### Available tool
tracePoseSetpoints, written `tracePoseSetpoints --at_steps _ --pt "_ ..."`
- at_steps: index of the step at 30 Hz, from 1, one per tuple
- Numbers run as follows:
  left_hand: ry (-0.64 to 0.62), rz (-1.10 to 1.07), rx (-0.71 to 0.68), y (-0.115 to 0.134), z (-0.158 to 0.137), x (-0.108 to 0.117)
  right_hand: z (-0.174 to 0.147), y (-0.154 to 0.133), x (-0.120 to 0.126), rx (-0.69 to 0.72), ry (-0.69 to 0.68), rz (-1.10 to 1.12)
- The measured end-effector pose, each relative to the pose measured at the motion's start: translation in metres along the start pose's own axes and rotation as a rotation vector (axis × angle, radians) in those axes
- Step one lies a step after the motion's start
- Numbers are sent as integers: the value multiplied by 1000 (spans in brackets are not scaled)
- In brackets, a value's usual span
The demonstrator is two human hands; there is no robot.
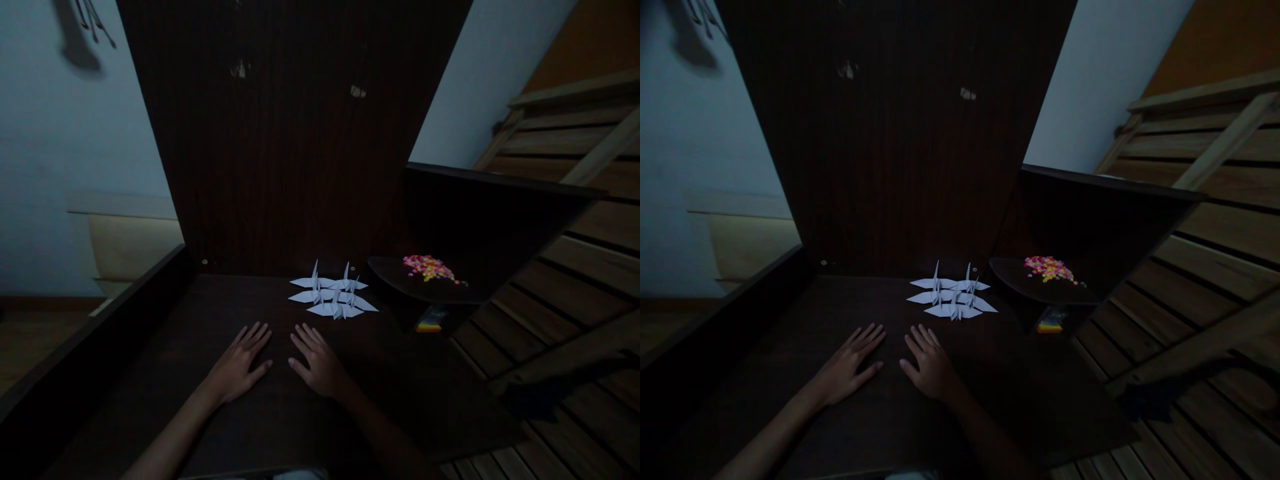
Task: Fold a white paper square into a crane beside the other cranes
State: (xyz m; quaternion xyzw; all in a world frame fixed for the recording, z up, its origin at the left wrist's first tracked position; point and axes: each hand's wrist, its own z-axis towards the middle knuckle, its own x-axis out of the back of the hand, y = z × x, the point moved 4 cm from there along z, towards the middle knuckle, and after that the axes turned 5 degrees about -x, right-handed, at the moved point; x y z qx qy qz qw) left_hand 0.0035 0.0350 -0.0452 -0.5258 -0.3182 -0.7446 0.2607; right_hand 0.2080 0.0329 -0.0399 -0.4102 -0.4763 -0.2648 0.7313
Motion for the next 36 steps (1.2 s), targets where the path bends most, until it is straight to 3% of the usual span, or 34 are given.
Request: tracePoseSetpoints --at_steps 10,14,17,22,29,36 --pt "-43 -2 28 4 0 6 -1 -3 0 10 9 6" --pt "-71 -26 113 1 12 14 -2 -4 0 14 31 9" --pt "-18 -50 166 -2 36 28 -2 -4 1 18 48 0" --pt "157 -195 256 -20 104 48 -3 -5 1 19 62 15" --pt "108 -232 447 -52 194 23 -2 -5 5 7 24 43" --pt "39 -263 573 -57 215 -3 0 -3 3 3 -3 47"
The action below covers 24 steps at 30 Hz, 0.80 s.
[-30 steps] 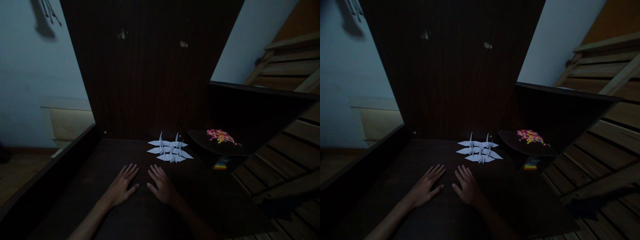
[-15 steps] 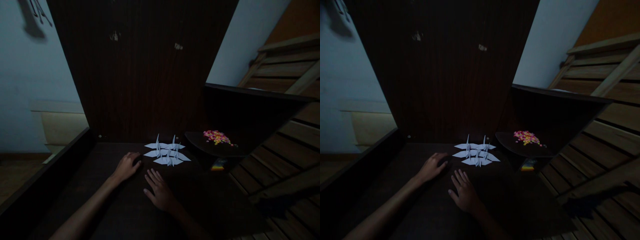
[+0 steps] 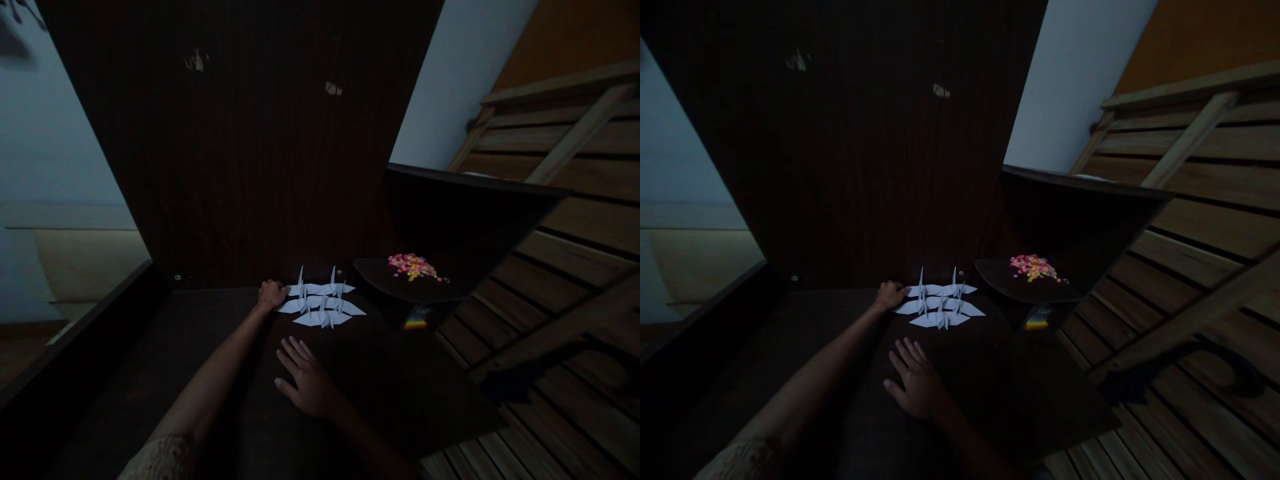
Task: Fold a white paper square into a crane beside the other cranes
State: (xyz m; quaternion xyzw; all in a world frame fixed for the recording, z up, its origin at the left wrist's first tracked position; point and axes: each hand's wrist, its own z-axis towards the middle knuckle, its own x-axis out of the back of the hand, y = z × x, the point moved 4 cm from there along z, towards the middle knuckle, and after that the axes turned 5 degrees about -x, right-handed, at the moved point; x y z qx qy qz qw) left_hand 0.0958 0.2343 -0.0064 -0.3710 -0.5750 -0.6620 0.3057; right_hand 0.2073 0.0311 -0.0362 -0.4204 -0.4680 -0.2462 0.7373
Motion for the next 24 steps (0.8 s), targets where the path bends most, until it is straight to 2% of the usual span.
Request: tracePoseSetpoints --at_steps 4,8,11,15,20,24 --pt "-42 -103 38 -4 4 -9 0 1 -1 4 -4 2" --pt "5 -257 33 -6 7 -7 0 1 0 2 -19 9" --pt "124 -373 2 -8 4 6 1 1 1 -6 -23 27" --pt "376 -512 -37 -19 -13 39 1 2 1 -21 -12 53" --pt "631 -646 -31 -47 -59 81 2 4 1 -51 -1 130" --pt "706 -726 22 -68 -103 89 15 -1 9 -152 130 317"
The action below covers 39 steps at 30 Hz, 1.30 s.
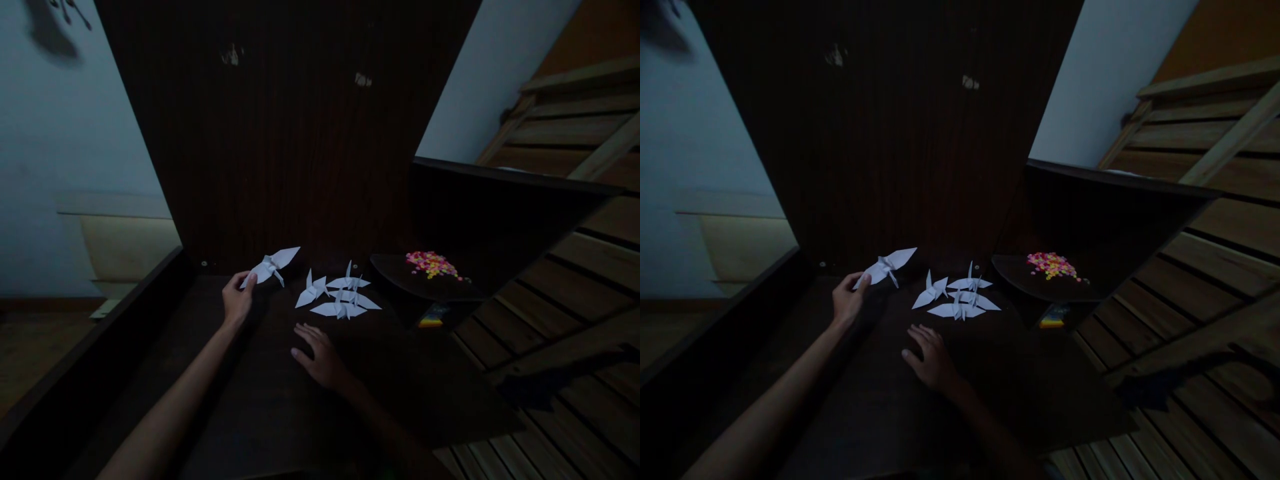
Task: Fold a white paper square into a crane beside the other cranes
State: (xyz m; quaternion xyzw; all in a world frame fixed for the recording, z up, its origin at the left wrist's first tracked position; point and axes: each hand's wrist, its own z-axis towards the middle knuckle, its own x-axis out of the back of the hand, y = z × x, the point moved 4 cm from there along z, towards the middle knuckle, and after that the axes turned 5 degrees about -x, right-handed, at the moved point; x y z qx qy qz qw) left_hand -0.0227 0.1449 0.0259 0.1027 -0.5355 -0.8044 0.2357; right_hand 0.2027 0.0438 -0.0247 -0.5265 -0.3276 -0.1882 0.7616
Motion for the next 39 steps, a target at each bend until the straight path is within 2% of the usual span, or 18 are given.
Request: tracePoseSetpoints --at_steps 3,6,11,16,21,24,26,28,31,34,39 --pt "9 -46 55 -6 -28 16 16 -16 0 -48 147 211" --pt "-19 -78 92 -9 -56 24 32 -34 -5 -88 230 412" --pt "-156 -114 123 -3 -82 34 46 -52 -13 -79 314 533" --pt "-332 -26 31 14 -79 37 51 -51 -8 -63 401 510" --pt "-298 136 -163 33 -71 36 53 -52 7 -55 489 325" --pt "-359 233 -277 39 -69 28 56 -57 12 -38 508 232" --pt "-382 246 -318 39 -68 23 57 -58 13 -39 515 221" --pt "-338 241 -327 38 -68 21 58 -58 12 -51 521 235" --pt "-246 230 -296 34 -68 20 58 -56 10 -85 500 280" --pt "-180 181 -194 29 -69 21 59 -52 6 -126 451 367" --pt "-141 -62 29 14 -67 24 64 -38 -1 -200 354 697"
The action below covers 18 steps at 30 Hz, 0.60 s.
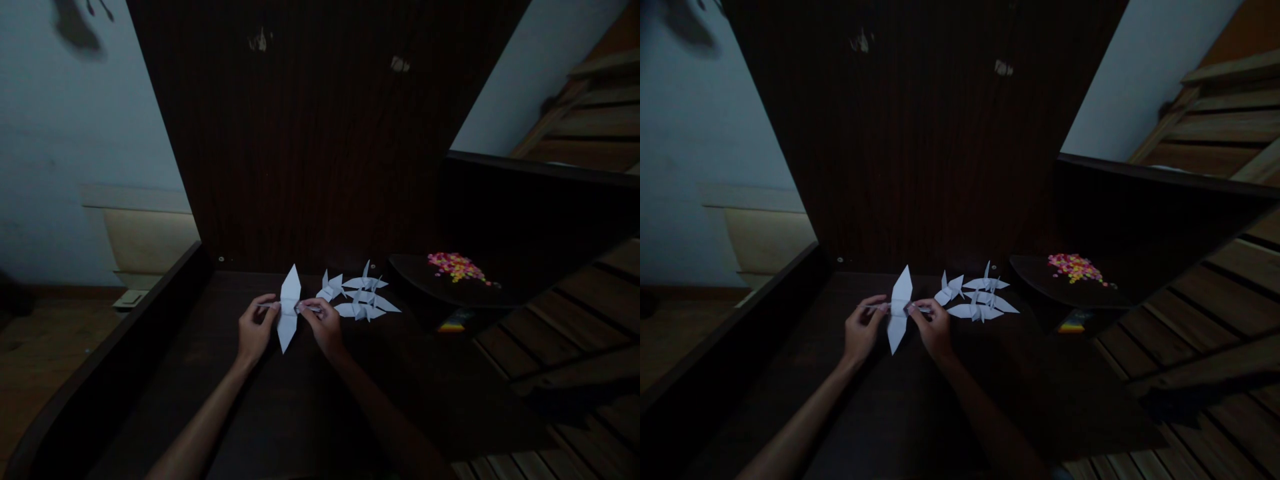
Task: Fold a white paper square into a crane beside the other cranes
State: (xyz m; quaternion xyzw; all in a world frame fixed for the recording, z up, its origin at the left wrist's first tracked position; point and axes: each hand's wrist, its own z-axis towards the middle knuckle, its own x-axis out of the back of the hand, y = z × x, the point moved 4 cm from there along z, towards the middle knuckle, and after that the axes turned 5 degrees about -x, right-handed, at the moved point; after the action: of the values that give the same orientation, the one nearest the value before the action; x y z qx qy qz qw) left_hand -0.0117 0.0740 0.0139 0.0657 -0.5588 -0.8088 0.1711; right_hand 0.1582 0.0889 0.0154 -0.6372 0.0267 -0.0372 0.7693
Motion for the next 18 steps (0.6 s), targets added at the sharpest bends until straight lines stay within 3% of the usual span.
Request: tracePoseSetpoints --at_steps 6,10,13,18 --pt "16 -427 269 -23 5 -2 12 17 -1 -162 -127 283" --pt "-138 -626 416 -22 4 -10 16 24 -3 -176 -154 320" --pt "-195 -714 476 -19 3 -11 19 28 -4 -206 -182 315" --pt "-115 -746 513 -21 5 -5 18 27 0 -218 -282 327"
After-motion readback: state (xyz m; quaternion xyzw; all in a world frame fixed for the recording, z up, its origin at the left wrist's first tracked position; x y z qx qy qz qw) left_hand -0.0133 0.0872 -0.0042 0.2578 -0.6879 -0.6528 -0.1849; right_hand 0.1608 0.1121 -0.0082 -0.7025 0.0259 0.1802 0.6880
